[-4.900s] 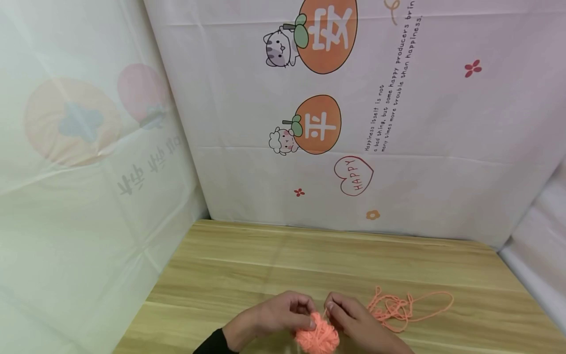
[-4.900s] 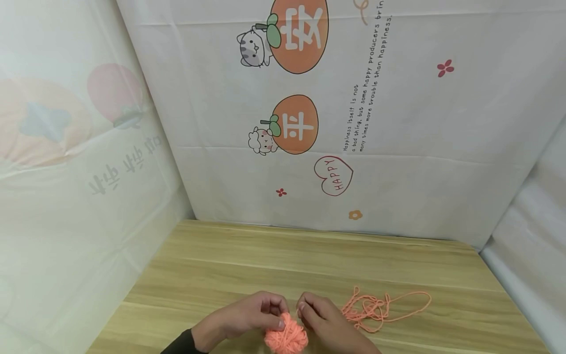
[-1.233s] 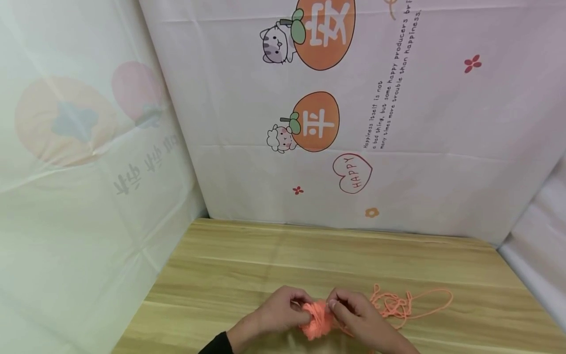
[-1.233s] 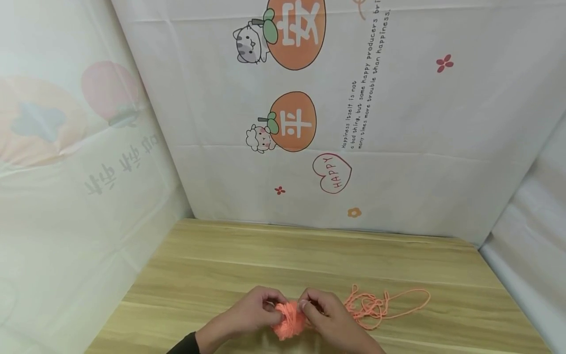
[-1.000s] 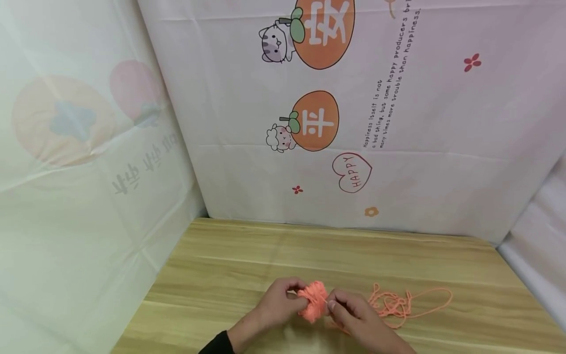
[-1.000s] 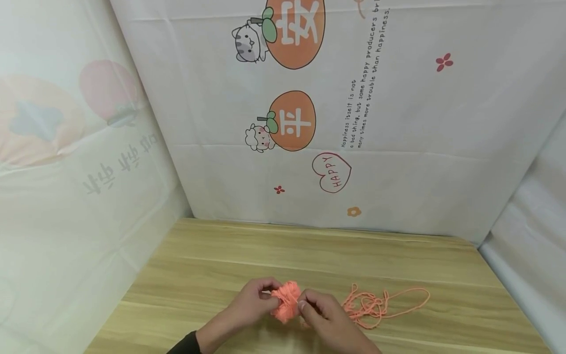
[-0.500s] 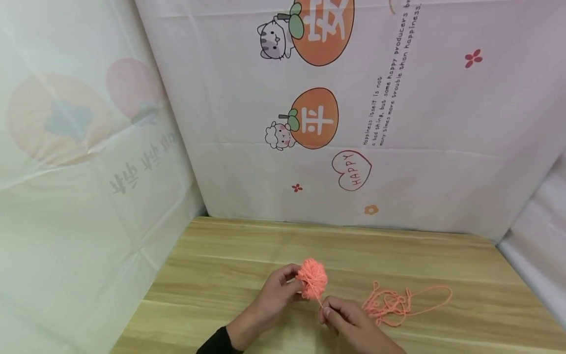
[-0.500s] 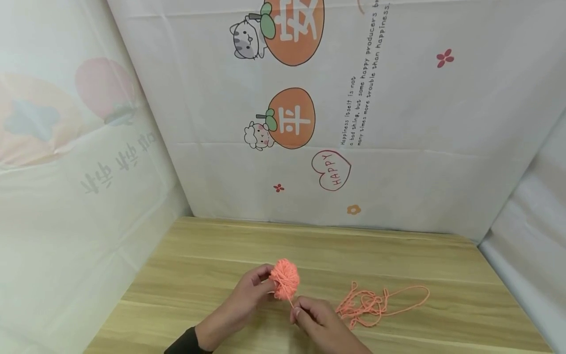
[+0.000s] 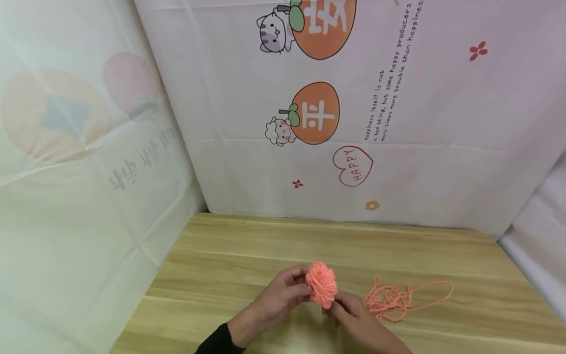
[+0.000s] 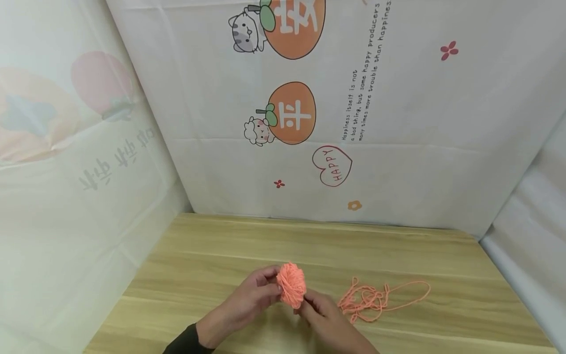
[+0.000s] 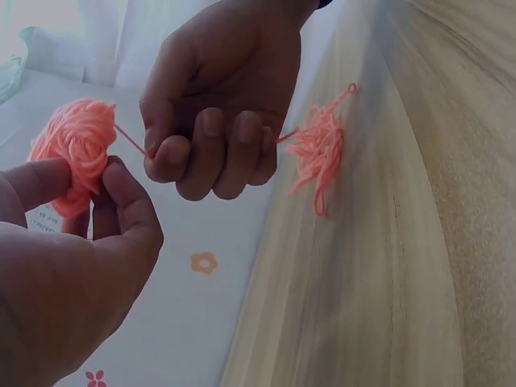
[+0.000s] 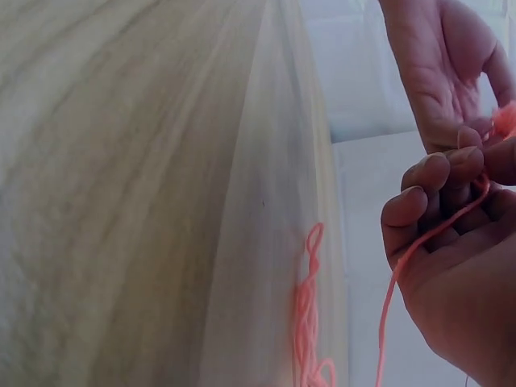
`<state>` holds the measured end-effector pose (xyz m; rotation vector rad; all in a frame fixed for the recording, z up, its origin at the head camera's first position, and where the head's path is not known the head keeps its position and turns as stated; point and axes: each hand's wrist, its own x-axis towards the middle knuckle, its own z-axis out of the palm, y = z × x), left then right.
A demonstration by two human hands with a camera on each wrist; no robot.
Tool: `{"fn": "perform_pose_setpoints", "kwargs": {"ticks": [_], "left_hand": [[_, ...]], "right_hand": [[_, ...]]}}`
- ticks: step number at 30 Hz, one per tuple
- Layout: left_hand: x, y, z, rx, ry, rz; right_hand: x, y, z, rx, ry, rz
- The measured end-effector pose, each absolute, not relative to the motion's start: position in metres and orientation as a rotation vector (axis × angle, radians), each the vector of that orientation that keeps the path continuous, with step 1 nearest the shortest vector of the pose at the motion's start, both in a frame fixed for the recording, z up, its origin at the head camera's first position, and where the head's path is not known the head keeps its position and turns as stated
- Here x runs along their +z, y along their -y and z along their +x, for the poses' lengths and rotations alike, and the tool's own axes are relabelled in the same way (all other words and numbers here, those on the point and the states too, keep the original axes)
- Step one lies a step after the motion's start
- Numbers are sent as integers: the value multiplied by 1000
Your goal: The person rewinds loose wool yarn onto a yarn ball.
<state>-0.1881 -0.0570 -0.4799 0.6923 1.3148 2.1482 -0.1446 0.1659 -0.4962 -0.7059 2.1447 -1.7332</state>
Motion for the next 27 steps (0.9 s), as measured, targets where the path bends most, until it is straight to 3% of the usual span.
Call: {"fn": "perform_pose_setpoints", "kwargs": {"ticks": [12, 27], "left_hand": [[-484, 63, -178, 1933, -1269, 762], [-490, 69, -180, 1697, -1707, 776]], "right_hand": [[-496, -174, -154, -1902, -1951, -675], [-493, -177, -155, -1846, -2116, -647]]}}
